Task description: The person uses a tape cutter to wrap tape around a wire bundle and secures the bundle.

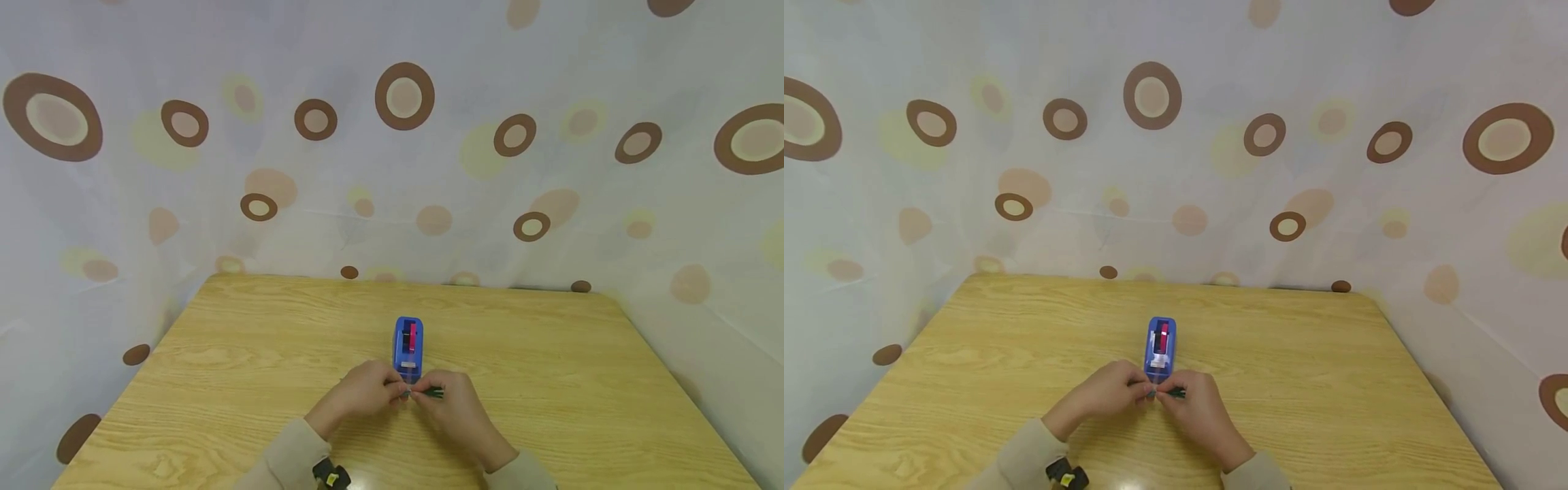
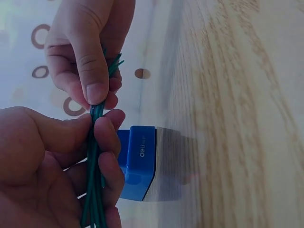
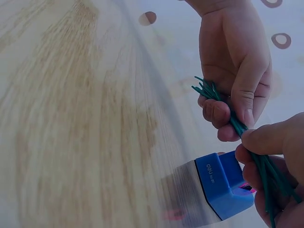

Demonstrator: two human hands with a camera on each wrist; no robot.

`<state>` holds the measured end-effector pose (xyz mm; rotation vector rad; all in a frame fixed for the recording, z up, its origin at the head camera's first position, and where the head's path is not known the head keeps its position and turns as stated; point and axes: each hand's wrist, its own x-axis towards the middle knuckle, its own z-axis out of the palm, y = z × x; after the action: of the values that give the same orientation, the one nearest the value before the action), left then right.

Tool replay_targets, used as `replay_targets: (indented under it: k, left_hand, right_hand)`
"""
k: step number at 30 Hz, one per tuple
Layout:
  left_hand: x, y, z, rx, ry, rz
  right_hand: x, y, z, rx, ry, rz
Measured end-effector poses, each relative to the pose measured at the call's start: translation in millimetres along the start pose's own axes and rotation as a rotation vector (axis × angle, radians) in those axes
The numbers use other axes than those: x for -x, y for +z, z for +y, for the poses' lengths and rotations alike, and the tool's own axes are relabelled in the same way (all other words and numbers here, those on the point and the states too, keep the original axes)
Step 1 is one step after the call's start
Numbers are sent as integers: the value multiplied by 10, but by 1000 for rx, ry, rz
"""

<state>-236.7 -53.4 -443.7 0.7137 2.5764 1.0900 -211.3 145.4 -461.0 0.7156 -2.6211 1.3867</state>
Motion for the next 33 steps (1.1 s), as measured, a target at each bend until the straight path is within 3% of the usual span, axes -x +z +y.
replay_targets:
  k: [6,16,21,26,33]
  left_hand:
    - [10,31,-1,-15,-15,62]
    - [21,88,48,-273,55,238]
    - [26,112,63,-373,91,307]
    - [50,126,85,-430,114,354]
    - [83,126,75,-467,118,371]
  right_hand:
    - [1,21,-22,12,6,28]
    - [-53,-11,0,-78,162,-18]
    - [-89,-45,7,-102,163,-57]
    - [-114,-70,16,-76,147,-101]
    - [-117,-58,-5,-180,162,-121]
